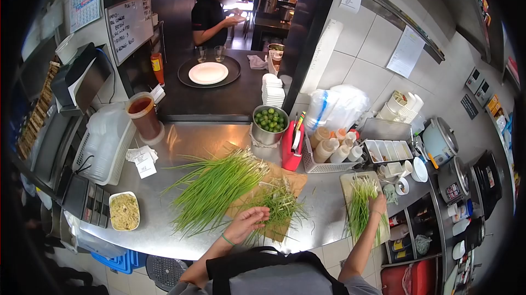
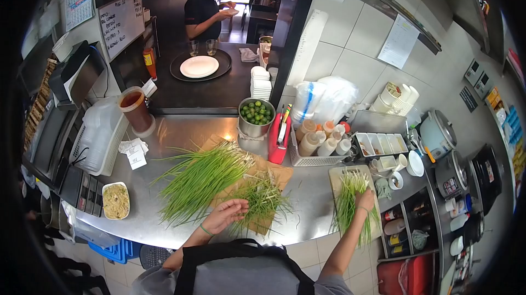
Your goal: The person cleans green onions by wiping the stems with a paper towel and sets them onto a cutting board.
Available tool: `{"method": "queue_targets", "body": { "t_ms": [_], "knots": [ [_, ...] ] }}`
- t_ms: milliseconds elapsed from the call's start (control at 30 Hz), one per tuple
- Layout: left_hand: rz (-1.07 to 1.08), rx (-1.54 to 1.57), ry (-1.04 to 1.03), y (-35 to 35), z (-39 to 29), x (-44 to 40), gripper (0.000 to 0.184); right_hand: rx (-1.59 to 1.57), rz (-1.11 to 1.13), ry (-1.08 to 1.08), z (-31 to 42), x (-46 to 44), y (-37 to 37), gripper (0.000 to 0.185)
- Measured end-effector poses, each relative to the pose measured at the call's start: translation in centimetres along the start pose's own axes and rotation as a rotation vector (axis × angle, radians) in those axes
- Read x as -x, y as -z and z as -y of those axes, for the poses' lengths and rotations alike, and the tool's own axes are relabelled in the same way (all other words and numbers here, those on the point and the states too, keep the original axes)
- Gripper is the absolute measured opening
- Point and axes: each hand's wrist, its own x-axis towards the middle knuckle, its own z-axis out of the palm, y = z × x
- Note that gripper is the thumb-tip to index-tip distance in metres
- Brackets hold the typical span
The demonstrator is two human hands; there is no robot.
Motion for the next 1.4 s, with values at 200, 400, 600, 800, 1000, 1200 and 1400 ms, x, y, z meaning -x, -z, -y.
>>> {"method": "queue_targets", "body": {
  "t_ms": [200,400,600,800,1000,1200,1400],
  "knots": [
    [0.114,-0.382,-0.1,-2.7,0.5,-2.7,0.032,-1.027,0.373,0.349,13.7,7.6,5.4,0.022],
    [-0.038,-0.319,-0.161,-3.2,3.0,-7.4,0.022,-1.385,0.657,0.292,21.2,16.1,2.2,0.022],
    [-0.106,-0.205,-0.193,-0.3,2.3,-7.4,0.007,-1.483,0.897,0.198,18.4,18.6,-0.2,0.02],
    [-0.741,-1.636,-0.658,5.7,0.4,-10.8,0.014,-1.474,0.805,0.052,16.2,17.8,1.0,0.009],
    [-0.76,-1.933,-0.378,8.9,0.8,-14.1,0.011,-1.536,0.733,0.022,16.5,17.7,2.7,0.01],
    [-0.73,-1.945,-0.32,9.0,0.3,-13.6,0.012,-1.552,0.718,0.031,16.1,17.5,3.5,0.014],
    [-0.742,-1.804,-0.28,9.5,0.5,-13.8,0.009,-1.542,0.836,-0.028,15.8,17.7,3.5,0.027]
  ]
}}
